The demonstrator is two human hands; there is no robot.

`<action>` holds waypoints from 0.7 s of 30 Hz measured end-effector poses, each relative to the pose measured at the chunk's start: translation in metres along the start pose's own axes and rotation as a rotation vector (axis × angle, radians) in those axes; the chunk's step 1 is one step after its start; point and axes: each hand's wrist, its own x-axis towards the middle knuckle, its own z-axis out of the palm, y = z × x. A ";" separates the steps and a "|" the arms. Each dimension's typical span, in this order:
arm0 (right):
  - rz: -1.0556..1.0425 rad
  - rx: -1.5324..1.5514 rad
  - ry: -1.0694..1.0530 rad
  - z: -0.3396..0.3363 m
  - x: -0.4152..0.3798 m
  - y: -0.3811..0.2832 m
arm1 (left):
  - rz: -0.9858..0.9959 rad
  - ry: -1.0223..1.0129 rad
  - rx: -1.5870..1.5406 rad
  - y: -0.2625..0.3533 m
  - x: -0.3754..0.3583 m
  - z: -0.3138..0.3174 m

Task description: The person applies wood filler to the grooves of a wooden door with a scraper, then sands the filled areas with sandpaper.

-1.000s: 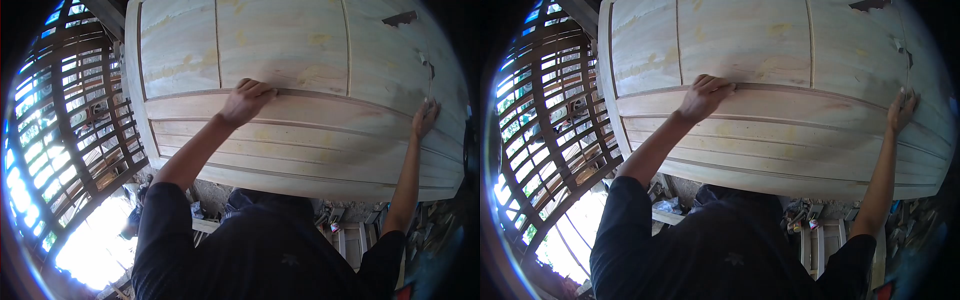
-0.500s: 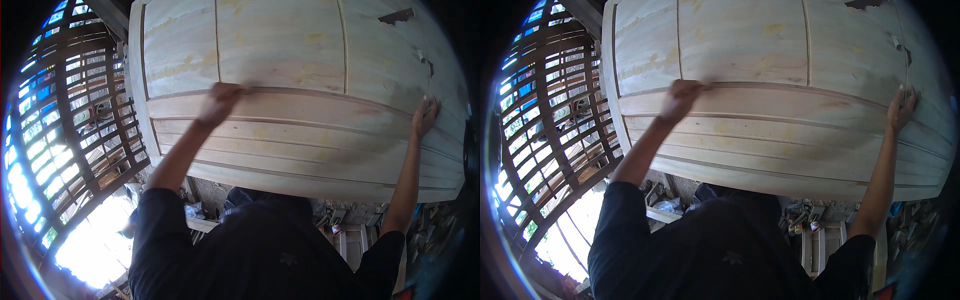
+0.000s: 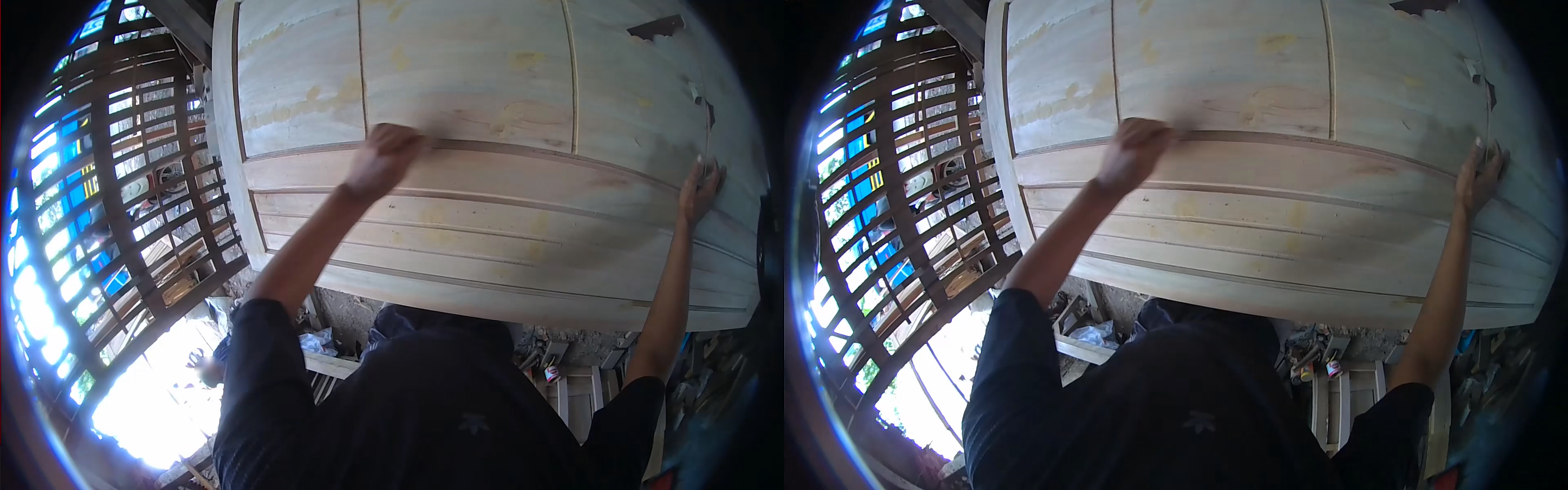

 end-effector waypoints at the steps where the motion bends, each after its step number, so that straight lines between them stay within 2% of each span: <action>1: -0.002 -0.001 0.003 0.000 0.000 0.000 | 0.023 -0.008 -0.040 0.012 0.014 0.008; 3: -0.009 -0.001 0.001 -0.001 0.002 0.004 | 0.004 0.010 -0.033 0.002 0.004 0.003; 5: 0.016 -0.003 -0.006 -0.002 0.002 0.002 | -0.058 -0.078 0.094 -0.026 -0.026 -0.025; 7: 0.007 0.013 -0.006 -0.002 0.000 0.002 | -0.117 -0.029 0.180 -0.036 -0.041 -0.039; 8: -0.010 0.029 0.006 -0.002 0.002 0.000 | -0.074 -0.022 0.140 -0.036 -0.039 -0.029; 9: -0.012 0.028 0.009 -0.002 0.002 0.000 | -0.038 -0.012 0.097 -0.021 -0.026 -0.016; 10: -0.021 0.024 0.008 -0.001 0.002 0.000 | 0.020 0.088 -0.049 -0.011 -0.012 0.015; 13: -0.033 -0.002 0.025 0.002 -0.001 0.008 | 0.070 -0.016 -0.122 0.047 0.050 0.039; 17: 0.012 0.076 -0.005 -0.003 0.001 0.001 | -0.054 -0.074 0.104 -0.038 -0.038 -0.024; 20: 0.049 0.087 0.028 -0.003 0.000 -0.009 | -0.081 -0.069 0.129 -0.034 -0.040 -0.026; 21: 0.045 0.087 0.031 -0.003 0.001 -0.009 | -0.053 -0.092 0.018 -0.016 -0.020 -0.008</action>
